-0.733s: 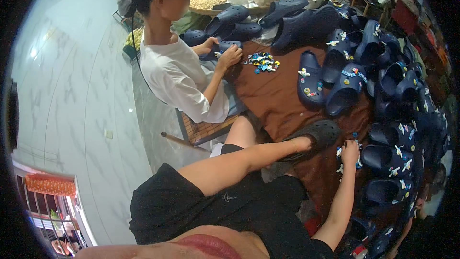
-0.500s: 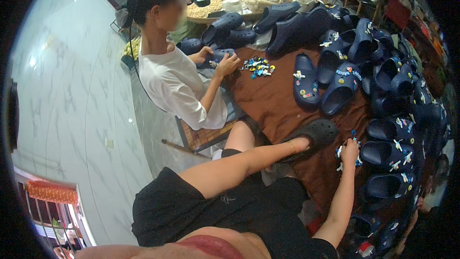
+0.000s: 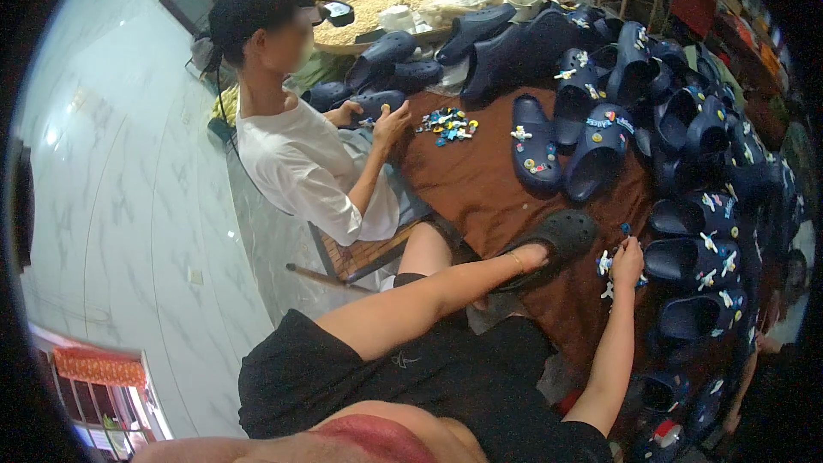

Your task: Decorating blue foam shoes with plastic charms at a work table.

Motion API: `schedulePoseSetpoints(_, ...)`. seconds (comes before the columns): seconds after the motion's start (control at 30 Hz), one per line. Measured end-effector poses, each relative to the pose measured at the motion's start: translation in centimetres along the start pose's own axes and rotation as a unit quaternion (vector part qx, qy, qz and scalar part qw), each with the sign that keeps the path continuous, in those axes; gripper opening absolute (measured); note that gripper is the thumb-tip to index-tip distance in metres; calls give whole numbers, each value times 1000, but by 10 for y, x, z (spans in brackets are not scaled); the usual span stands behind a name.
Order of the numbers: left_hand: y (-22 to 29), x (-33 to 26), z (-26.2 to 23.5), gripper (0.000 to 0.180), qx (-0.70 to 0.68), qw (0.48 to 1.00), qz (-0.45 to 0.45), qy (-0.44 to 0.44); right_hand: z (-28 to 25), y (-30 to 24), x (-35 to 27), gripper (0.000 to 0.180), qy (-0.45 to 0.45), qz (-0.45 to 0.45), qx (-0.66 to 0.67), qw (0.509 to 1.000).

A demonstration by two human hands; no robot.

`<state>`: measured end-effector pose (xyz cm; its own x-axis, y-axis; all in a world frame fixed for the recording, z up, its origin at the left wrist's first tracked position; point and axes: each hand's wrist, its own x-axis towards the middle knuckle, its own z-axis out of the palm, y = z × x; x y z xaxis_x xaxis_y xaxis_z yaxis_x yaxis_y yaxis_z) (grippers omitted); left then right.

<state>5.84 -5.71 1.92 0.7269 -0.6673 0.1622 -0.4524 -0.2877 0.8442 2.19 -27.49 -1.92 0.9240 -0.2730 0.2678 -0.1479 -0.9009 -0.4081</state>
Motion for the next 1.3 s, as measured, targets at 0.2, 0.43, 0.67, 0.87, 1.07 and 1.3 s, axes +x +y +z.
schedulePoseSetpoints(0.2, 29, -4, -5, 38, -1, 996, -25, -88, -5, 8, -10, 9, 30, 2, -6, 1000)
schedulePoseSetpoints(0.43, -74, 0, 32, 35, 168, 979, 90, 77, -2, -10, -5, 9, 67, 3, 66, 996)
schedulePoseSetpoints(0.67, 26, 7, -22, 35, 233, 957, 172, 30, 14, 22, 4, 17, 144, 109, 241, 953)
schedulePoseSetpoints(0.87, -81, -43, 17, 32, 208, 961, -148, -105, 10, -19, 11, 14, -35, 70, 376, 923)
schedulePoseSetpoints(1.07, -71, -43, 22, 29, 214, 960, -141, -113, 10, -39, 9, 12, -159, 54, 435, 885)
schedulePoseSetpoints(1.3, -66, -45, 17, 29, 228, 949, -178, -127, 23, -55, 17, 21, -161, 49, 315, 934)
